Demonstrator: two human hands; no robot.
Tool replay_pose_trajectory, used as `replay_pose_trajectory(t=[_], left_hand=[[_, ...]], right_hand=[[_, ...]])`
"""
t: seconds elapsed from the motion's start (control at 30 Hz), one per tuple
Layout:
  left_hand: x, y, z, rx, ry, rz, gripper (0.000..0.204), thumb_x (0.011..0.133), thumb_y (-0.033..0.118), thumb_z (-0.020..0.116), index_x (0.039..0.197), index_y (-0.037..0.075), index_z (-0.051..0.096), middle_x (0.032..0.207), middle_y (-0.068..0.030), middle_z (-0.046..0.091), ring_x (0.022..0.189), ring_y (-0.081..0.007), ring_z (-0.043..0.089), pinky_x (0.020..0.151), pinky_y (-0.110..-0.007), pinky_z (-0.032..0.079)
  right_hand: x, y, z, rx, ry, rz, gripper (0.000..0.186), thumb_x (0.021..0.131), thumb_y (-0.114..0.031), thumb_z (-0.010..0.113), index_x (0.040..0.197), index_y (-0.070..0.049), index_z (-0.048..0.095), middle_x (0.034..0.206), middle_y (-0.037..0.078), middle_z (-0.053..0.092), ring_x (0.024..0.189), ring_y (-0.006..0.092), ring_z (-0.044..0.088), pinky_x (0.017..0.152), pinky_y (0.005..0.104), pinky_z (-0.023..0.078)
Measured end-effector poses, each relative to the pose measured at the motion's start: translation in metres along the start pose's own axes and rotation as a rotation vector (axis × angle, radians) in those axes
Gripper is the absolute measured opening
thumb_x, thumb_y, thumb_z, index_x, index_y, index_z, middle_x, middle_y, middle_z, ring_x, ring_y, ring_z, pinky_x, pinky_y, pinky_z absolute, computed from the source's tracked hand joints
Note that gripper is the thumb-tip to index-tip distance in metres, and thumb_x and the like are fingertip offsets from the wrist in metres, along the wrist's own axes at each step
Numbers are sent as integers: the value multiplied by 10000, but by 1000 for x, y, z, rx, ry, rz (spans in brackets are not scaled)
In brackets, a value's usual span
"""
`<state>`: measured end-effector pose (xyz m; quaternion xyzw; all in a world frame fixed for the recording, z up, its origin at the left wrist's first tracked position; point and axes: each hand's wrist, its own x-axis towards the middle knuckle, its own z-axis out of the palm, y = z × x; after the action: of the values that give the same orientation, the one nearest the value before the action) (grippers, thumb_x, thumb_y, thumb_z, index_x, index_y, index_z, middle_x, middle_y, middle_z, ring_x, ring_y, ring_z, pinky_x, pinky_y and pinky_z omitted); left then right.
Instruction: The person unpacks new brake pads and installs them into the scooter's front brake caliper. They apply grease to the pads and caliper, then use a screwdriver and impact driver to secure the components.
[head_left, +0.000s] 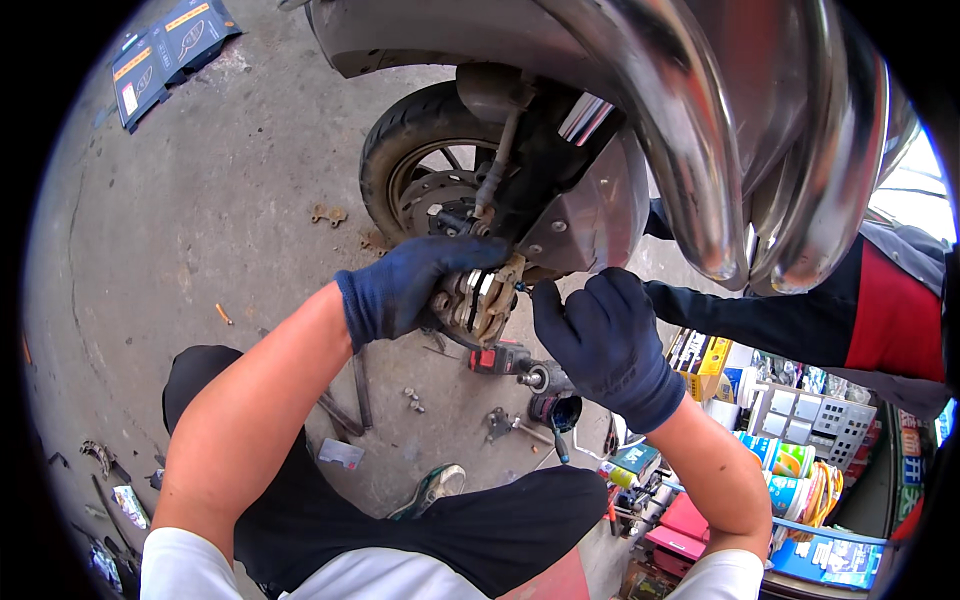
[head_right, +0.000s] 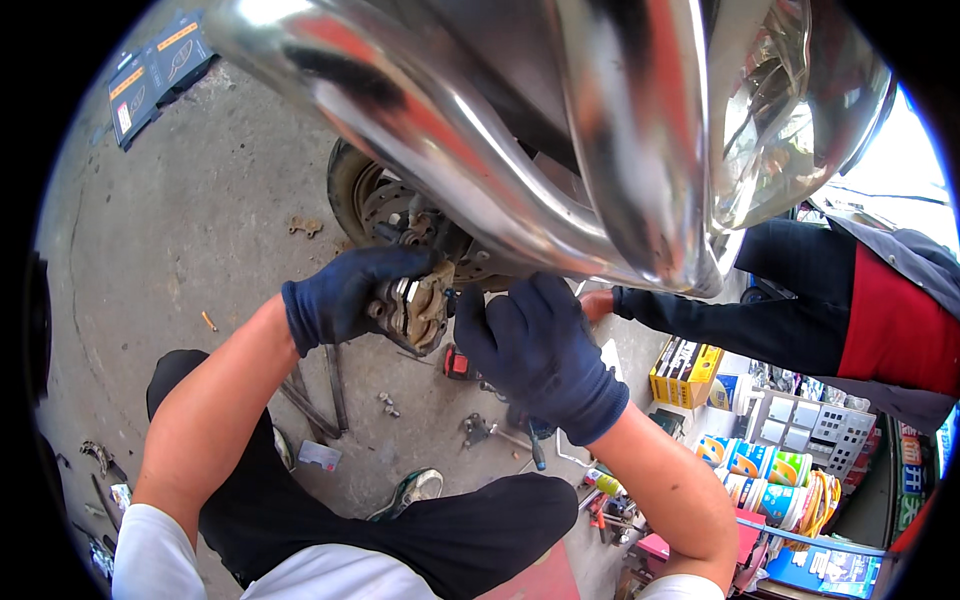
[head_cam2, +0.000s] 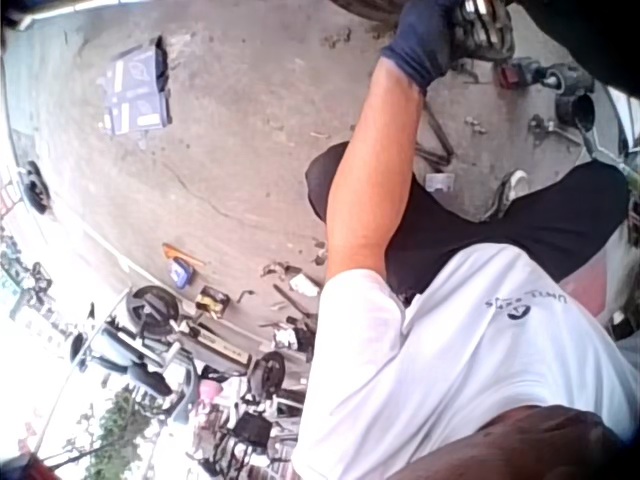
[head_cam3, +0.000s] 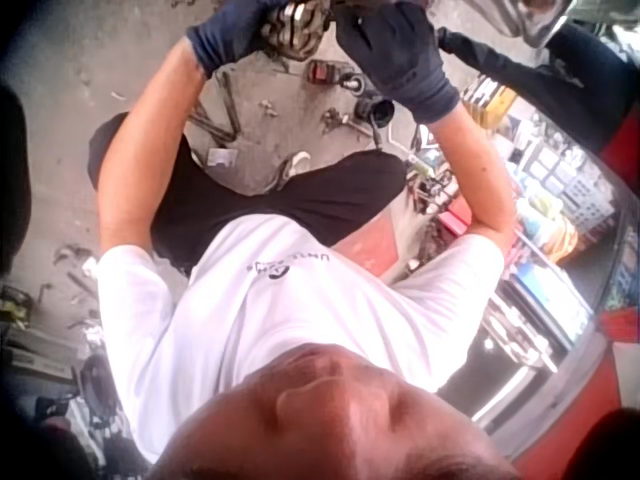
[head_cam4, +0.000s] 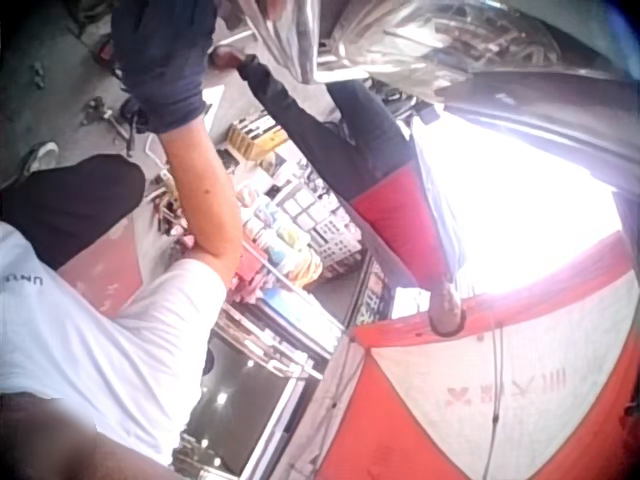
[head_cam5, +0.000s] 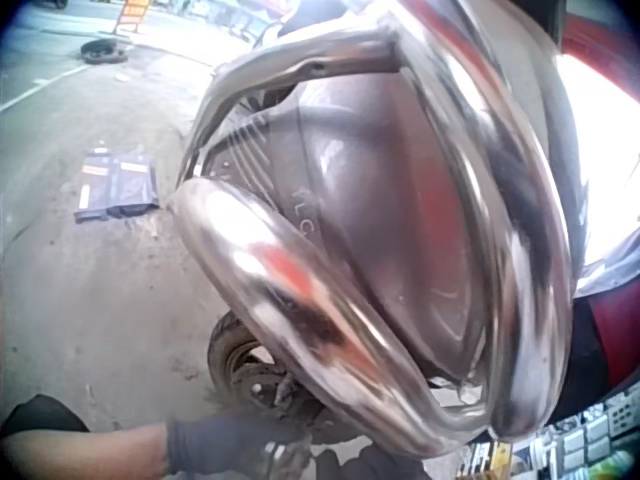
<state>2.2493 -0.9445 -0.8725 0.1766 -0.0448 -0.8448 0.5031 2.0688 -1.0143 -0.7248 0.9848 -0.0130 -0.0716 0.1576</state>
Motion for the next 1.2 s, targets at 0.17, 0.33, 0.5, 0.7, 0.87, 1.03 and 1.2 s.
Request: replay_pose_trajectory(t=[0.17, 0.33, 0.5, 0.7, 0.87, 1.03, 1.2], left_hand=[[6, -3, -5, 37, -17, 20, 380, 929, 197, 614, 1237, -22, 571, 1092, -120, 670, 984, -212, 671, 884, -369, 560], [6, 1, -7, 99, -34, 0, 374, 906, 174, 635, 1213, -32, 577, 1057, -125, 675, 949, -226, 679, 852, -371, 569], [0, 1, 2, 42, 47, 18, 356, 894, 148, 654, 1193, -33, 591, 1047, -118, 678, 934, -213, 681, 838, -355, 572], [3, 0, 4, 76, 18, 67, 368, 890, 164, 675, 1195, -30, 604, 1052, -113, 679, 927, -201, 682, 836, -344, 572], [5, -3, 2, 114, 17, 113, 367, 894, 172, 676, 1193, -28, 608, 1050, -113, 679, 924, -198, 681, 830, -340, 572], [4, -1, 2, 158, 36, 80, 368, 901, 171, 667, 1203, -29, 604, 1057, -115, 680, 929, -206, 681, 838, -345, 571], [0, 3, -1, 138, 27, 48, 392, 904, 181, 663, 1228, -28, 592, 1090, -117, 676, 960, -215, 679, 866, -360, 566]], right_hand=[[-11, 3, 21, 346, 4, 161, 266, 760, -79, 605, 1017, -14, 632, 776, 107, 529, 727, 266, 578, 663, 392, 457], [-3, -3, 20, 561, 5, 290, 263, 756, -79, 611, 1011, -17, 630, 798, 107, 543, 744, 266, 583, 650, 395, 459], [4, 2, 1, -10, 33, 9, 293, 712, -111, 615, 994, -33, 633, 732, 39, 469, 704, 193, 528, 636, 352, 436], [3, 4, -3, -19, -25, 1, 286, 712, -114, 608, 987, -43, 636, 718, 30, 447, 687, 185, 513, 639, 341, 432], [-2, 2, 6, 368, -58, 144, 219, 736, -75, 602, 951, -46, 631, 818, 85, 564, 776, 253, 589, 654, 358, 451], [-1, 10, 4, 865, -328, 487, 141, 787, -14, 621, 924, -11, 590, 812, 93, 585, 752, 232, 648, 658, 392, 504], [9, -7, -2, 54, -53, 109, 144, 791, -91, 644, 913, -37, 588, 700, 64, 485, 656, 227, 547, 649, 370, 441]])
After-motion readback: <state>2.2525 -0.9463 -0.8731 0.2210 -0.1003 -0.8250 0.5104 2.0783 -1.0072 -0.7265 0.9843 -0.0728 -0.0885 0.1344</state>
